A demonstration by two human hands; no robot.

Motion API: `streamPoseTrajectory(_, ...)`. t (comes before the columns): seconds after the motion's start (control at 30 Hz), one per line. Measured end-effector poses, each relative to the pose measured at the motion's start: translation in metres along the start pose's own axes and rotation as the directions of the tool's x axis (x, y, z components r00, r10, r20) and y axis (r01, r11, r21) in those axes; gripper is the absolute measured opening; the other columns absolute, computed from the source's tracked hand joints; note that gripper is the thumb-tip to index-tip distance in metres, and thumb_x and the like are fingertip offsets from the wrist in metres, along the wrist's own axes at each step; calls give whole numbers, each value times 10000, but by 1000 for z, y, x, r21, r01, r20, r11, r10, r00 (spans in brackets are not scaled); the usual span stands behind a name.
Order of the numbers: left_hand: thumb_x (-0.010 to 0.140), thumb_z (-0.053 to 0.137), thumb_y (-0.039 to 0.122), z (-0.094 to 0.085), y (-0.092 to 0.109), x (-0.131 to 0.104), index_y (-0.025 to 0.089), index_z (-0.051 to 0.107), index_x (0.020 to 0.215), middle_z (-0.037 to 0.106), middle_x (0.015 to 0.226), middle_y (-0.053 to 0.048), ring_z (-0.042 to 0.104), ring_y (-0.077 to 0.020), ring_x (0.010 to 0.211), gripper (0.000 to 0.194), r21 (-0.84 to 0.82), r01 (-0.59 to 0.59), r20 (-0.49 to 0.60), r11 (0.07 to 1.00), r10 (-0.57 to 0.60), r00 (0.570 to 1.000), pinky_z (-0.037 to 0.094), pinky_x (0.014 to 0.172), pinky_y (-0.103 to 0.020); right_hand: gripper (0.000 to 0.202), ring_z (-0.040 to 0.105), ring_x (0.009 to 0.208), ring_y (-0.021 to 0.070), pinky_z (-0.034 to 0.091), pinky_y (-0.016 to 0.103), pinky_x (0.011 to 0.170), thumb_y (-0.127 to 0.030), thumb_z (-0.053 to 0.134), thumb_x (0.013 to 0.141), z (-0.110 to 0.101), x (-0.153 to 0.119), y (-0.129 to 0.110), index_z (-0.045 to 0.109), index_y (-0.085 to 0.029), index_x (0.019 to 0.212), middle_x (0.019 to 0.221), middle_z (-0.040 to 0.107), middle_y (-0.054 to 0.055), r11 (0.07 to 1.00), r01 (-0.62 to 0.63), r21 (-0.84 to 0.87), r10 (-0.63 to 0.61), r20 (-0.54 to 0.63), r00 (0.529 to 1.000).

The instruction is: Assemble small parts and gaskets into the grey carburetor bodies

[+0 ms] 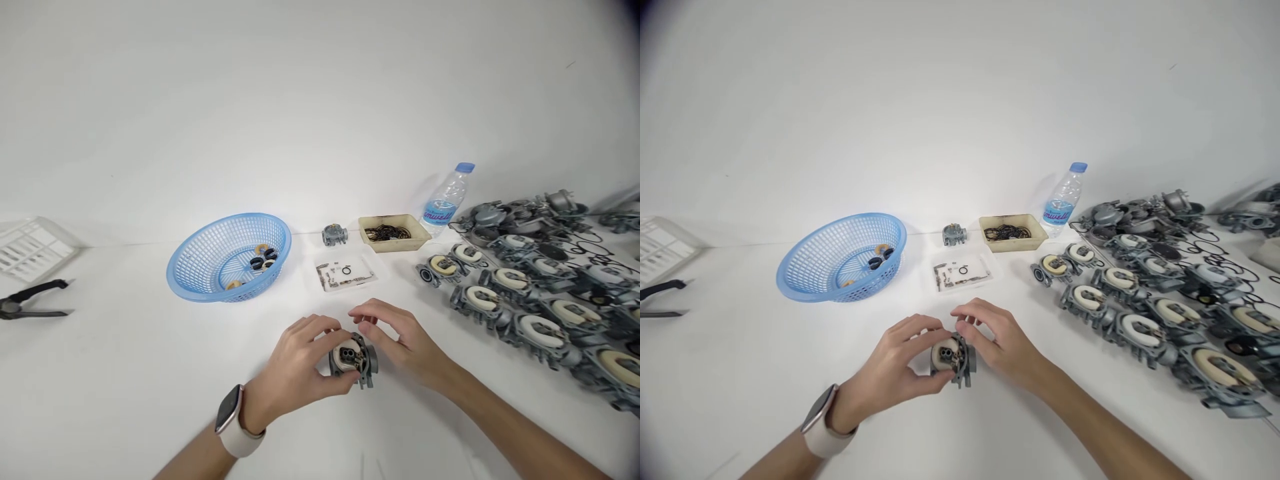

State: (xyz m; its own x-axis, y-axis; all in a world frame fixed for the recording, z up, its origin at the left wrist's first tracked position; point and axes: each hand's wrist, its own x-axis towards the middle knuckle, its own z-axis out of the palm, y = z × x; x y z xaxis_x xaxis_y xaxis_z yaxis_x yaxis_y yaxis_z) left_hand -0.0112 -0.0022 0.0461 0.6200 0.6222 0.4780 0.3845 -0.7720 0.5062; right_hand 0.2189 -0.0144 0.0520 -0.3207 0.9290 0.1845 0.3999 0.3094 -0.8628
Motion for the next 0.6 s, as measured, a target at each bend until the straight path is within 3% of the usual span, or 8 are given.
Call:
streamPoseTrajectory(0.13,873,761,385,7,-3,-3,187,650,1118,723,950,-67,682,-225,802,334,142,-105,-82,984,118,990,536,705,-367,247,657,920,187,515,331,870,-366,510,1041,3,1,1,677,-234,1166,1036,691,45,1000,8,9,-8,23,1000)
streamPoseTrajectory(0.27,906,730,439,14,-4,-5,189,652,1063,733,945,-78,679,-223,786,305,188,-60,-176,980,93,980,530,695,-365,262,654,929,195,513,329,853,-388,507,1040,0,2,-3,686,-238,1158,1055,698,49,1000,-16,5,16,49,999)
streamPoseTrajectory(0.47,876,721,576,16,-3,-4,196,660,1090,733,950,-83,677,-230,781,440,204,-49,-123,978,76,989,528,684,-370,319,641,921,201,501,325,833,-438,471,1052,-11,2,-14,716,-238,1089,1055,696,52,998,-66,-6,66,164,984)
streamPoseTrajectory(0.6,796,768,407,11,0,-3,206,665,1099,725,986,-83,679,-243,808,377,173,-28,-113,984,48,992,532,714,-385,343,634,917,199,487,320,829,-463,460,1054,-15,2,-13,712,-233,1083,1049,689,52,997,-75,-25,78,177,981)
